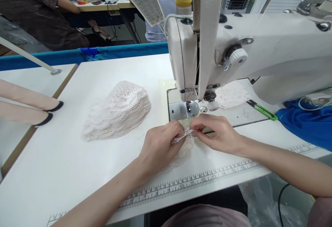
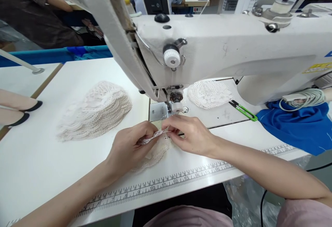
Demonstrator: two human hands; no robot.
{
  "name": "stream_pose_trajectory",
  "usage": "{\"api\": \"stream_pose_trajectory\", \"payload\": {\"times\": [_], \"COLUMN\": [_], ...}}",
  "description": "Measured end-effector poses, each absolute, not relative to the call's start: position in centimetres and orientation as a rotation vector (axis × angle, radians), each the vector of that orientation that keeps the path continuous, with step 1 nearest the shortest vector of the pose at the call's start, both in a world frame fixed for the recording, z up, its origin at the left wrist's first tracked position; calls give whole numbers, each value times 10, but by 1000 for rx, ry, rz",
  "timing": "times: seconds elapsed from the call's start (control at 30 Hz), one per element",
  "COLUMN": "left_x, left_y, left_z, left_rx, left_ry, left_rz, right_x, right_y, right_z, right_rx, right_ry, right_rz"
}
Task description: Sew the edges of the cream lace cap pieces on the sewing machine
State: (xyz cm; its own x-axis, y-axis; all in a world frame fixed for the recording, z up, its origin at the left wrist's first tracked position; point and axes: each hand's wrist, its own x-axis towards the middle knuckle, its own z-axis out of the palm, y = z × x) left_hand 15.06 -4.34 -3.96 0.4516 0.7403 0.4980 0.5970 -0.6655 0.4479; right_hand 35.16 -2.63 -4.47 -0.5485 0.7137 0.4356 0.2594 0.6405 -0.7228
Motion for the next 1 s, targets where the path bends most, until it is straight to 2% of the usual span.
{"api": "stream_pose_trajectory", "payload": {"times": [0.2,0.47,0.67,0.8,0.9,1.0], "left_x": [150,150,151,154,157,159], "left_y": [-45,-47,-50,-53,-53,-50], "left_z": [-41,-39,-37,-32,-35,-43], "left_rx": [2669,2610,2489,2215,2147,2358], "left_ry": [1179,1218,1108,1139,1268,1421], "left_rz": [1018,990,1006,837,626,594], "right_x": [354,361,365,365,362,359], "right_y": [-26,-24,-25,-29,-29,-25], "right_z": [-47,-46,-38,-35,-36,-41], "right_rx": [-648,-470,-252,-298,-574,-780], "right_ry": [-2173,-2260,-2333,-2347,-2408,-2409], "right_rz": [558,-75,-365,-268,27,308]}}
